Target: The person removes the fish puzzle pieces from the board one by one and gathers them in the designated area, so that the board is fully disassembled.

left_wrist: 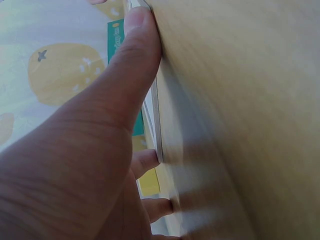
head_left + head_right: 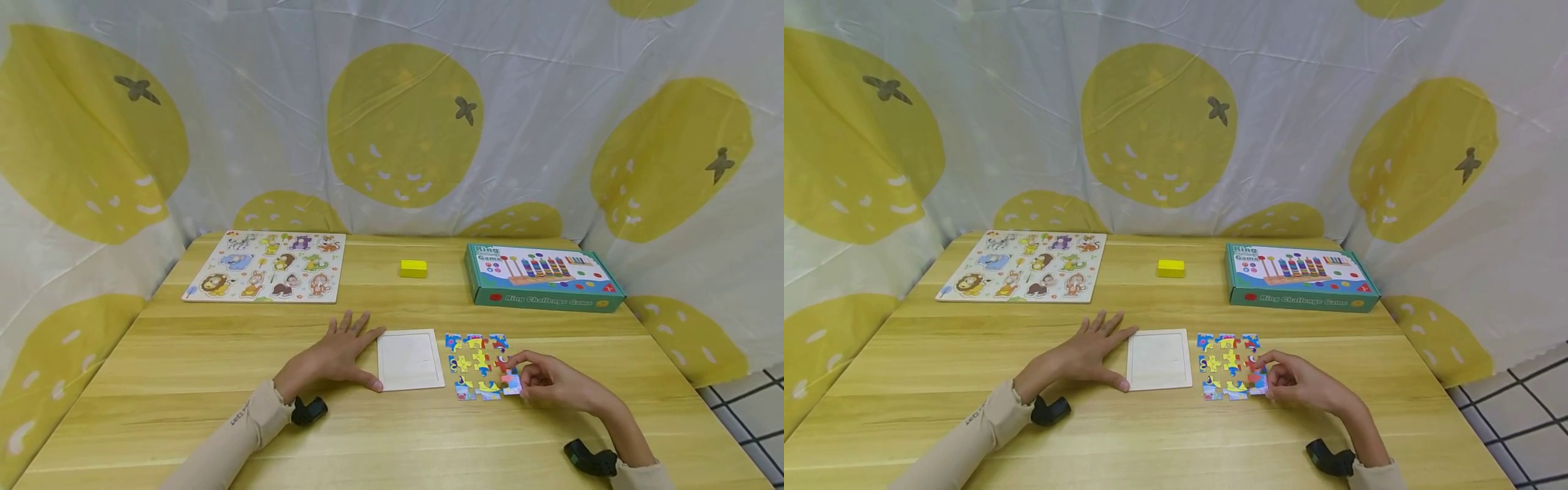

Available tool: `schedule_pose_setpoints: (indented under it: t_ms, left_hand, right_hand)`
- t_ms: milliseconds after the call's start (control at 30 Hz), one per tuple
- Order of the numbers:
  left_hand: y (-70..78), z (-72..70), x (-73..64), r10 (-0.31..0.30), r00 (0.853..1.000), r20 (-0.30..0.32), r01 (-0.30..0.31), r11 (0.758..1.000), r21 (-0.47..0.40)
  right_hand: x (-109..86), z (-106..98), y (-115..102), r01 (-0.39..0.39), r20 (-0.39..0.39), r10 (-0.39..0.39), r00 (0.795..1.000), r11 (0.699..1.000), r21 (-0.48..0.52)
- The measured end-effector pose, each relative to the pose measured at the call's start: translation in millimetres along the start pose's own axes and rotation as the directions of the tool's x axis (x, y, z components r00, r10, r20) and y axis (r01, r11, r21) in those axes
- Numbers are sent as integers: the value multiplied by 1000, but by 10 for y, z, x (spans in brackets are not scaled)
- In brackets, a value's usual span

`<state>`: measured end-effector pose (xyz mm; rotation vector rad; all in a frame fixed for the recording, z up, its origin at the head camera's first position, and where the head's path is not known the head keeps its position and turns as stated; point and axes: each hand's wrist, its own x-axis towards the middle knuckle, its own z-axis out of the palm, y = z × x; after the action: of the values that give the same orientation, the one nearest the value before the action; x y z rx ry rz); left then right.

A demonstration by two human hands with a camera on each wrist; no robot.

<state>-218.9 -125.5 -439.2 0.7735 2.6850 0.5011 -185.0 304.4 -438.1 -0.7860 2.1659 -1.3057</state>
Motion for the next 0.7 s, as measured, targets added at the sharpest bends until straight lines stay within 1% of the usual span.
schedule_pose_setpoints:
  t_ms: [167,300,433,700]
  left_hand:
    - [1,-4,4,-2,1000,3,2,1000,3]
    - [-5,-2,10,-3,1000,3,3,1000,7]
    - [-13,4,15,-1,1000,1,1,1000,10]
    - [-12,12,20,-5,1000,3,5,1000,13]
  right_hand:
    - [-67,-14,65,8,-8,-8,1000,1000,18]
    - [-97,-17,83,-3,-8,3,1000,1000,26]
    - [-104,-15,95,-21,-9,21,1000,1000,16]
    - [-93,1,112,-23,-12,23,1000,1000,21]
